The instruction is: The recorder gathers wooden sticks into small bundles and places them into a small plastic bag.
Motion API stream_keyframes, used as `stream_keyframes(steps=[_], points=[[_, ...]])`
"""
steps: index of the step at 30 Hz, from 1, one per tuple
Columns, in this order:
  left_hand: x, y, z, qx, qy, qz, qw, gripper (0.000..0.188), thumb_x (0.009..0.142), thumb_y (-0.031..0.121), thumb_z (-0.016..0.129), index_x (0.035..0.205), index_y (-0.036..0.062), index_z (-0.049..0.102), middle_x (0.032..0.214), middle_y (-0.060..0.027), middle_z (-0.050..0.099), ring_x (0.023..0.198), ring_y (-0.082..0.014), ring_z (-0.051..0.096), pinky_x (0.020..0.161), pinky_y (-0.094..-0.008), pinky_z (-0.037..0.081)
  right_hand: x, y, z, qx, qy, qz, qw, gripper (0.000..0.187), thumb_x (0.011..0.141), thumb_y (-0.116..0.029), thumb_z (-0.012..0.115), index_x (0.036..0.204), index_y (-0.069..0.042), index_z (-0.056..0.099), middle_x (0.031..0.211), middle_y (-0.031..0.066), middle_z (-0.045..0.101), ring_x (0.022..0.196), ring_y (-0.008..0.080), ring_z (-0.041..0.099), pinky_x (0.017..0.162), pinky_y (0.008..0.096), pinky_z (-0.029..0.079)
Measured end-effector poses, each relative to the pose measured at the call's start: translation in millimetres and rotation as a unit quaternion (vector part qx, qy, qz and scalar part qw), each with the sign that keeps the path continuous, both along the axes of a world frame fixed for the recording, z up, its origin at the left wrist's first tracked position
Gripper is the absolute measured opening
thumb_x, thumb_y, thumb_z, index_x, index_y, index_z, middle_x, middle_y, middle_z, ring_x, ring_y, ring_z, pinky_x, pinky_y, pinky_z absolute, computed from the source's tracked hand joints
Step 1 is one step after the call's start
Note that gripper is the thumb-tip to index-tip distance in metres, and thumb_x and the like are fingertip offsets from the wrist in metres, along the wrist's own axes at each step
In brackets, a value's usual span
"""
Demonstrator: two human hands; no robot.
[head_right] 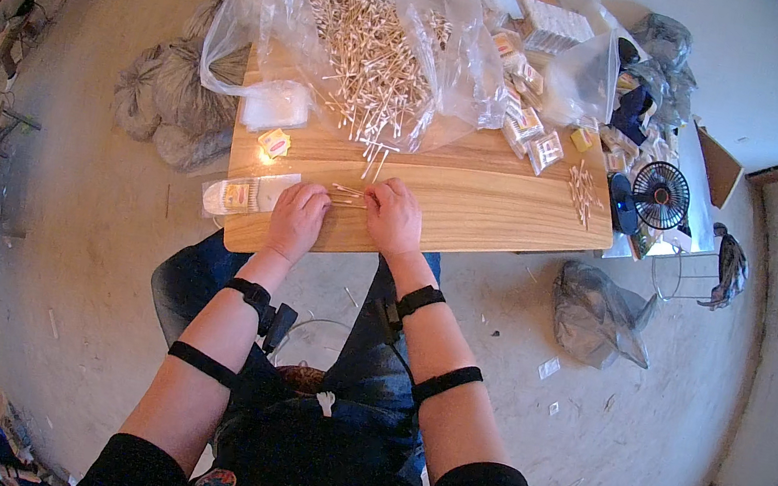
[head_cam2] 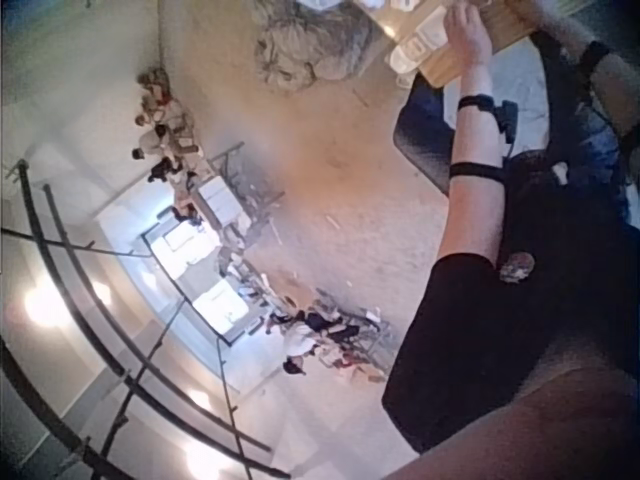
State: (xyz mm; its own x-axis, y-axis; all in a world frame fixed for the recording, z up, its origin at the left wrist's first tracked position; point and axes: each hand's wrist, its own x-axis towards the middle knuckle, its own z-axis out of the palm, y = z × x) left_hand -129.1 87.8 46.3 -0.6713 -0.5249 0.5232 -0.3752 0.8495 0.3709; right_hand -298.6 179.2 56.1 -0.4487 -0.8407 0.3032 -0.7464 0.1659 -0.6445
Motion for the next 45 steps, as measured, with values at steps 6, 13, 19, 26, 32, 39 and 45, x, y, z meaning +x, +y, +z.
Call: stream_keyframes(steps=[6, 13, 19, 26, 32, 39, 45], points=[[5, 5, 7, 0.055, -0.026, 0.012, 0.998, 0.03, 0.072, 0.013, 0.071, 0.098, 0.0057, 0.06, 0.111, -0.011, 0.058, 0.108, -0.0321, 0.055, 0.094, -0.0425, 0.045, 0, 0, 1, -0.007, -0.005, -0.003, 1.0, 0.008, 0.08, -0.015, 0.067, 0.083, -0.008, 0.069, 0.084, 0.0088, 0.063, 0.084, 0.0303, 0.062, 0.074, 0.0411, 0.051], [5, 0, 8, 0.143, -0.02, 0.029, 0.989, 0.057, 0.077, 0.013, 0.068, 0.129, 0.0015, 0.046, 0.139, -0.0201, 0.045, 0.128, -0.0386, 0.044, 0.109, -0.0429, 0.037, 9, -8, 4, 0.02, 0.01, -0.007, 1.0, 0.008, 0.078, -0.016, 0.068, 0.084, -0.011, 0.07, 0.082, 0.0065, 0.063, 0.082, 0.0295, 0.062, 0.072, 0.0416, 0.05], [5, 2, 13, 0.158, -0.061, -0.021, 0.985, 0.063, 0.081, 0.013, 0.064, 0.137, 0.0009, 0.041, 0.147, -0.0218, 0.037, 0.134, -0.0388, 0.04, 0.113, -0.0426, 0.033, 11, -10, 5, -0.01, -0.061, 0.007, 0.998, 0.012, 0.082, -0.018, 0.068, 0.091, -0.011, 0.069, 0.089, 0.0109, 0.062, 0.085, 0.0318, 0.061, 0.075, 0.0425, 0.05], [-9, 19, 11, 0.147, -0.079, -0.047, 0.985, 0.063, 0.082, 0.013, 0.064, 0.139, 0.0011, 0.04, 0.15, -0.0224, 0.032, 0.135, -0.0396, 0.038, 0.113, -0.0441, 0.032, 7, -29, 14, 0.046, 0.082, -0.05, 0.994, 0.018, 0.083, -0.014, 0.065, 0.1, -0.009, 0.063, 0.1, 0.0154, 0.058, 0.095, 0.0354, 0.058, 0.077, 0.0466, 0.048], [-3, 8, -10, 0.184, 0.093, 0.027, 0.978, 0.058, 0.084, 0.012, 0.062, 0.137, 0.0014, 0.041, 0.148, -0.0211, 0.037, 0.134, -0.0372, 0.039, 0.11, -0.0423, 0.037, 0, -10, 0, -0.002, 0.054, -0.051, 0.997, 0.01, 0.081, -0.012, 0.065, 0.089, -0.006, 0.062, 0.087, 0.0149, 0.06, 0.085, 0.0349, 0.06, 0.072, 0.0461, 0.048], [0, -1, 2, 0.168, 0.015, 0.007, 0.986, 0.05, 0.083, 0.009, 0.06, 0.131, 0.0001, 0.047, 0.141, -0.0196, 0.044, 0.13, -0.0367, 0.044, 0.109, -0.0432, 0.037, 1, -1, 8, 0.025, -0.008, -0.007, 1.0, 0.007, 0.078, -0.015, 0.068, 0.082, -0.009, 0.069, 0.079, 0.0102, 0.067, 0.083, 0.0311, 0.063, 0.072, 0.0434, 0.05], [-3, 2, 4, 0.132, -0.013, 0.013, 0.991, 0.053, 0.08, 0.009, 0.062, 0.13, -0.0002, 0.048, 0.138, -0.0181, 0.047, 0.127, -0.0357, 0.046, 0.11, -0.042, 0.037, 1, -24, 11, 0.035, -0.092, 0.017, 0.995, 0.012, 0.078, -0.016, 0.069, 0.089, -0.011, 0.073, 0.081, 0.0088, 0.067, 0.085, 0.0297, 0.062, 0.075, 0.0428, 0.051]])
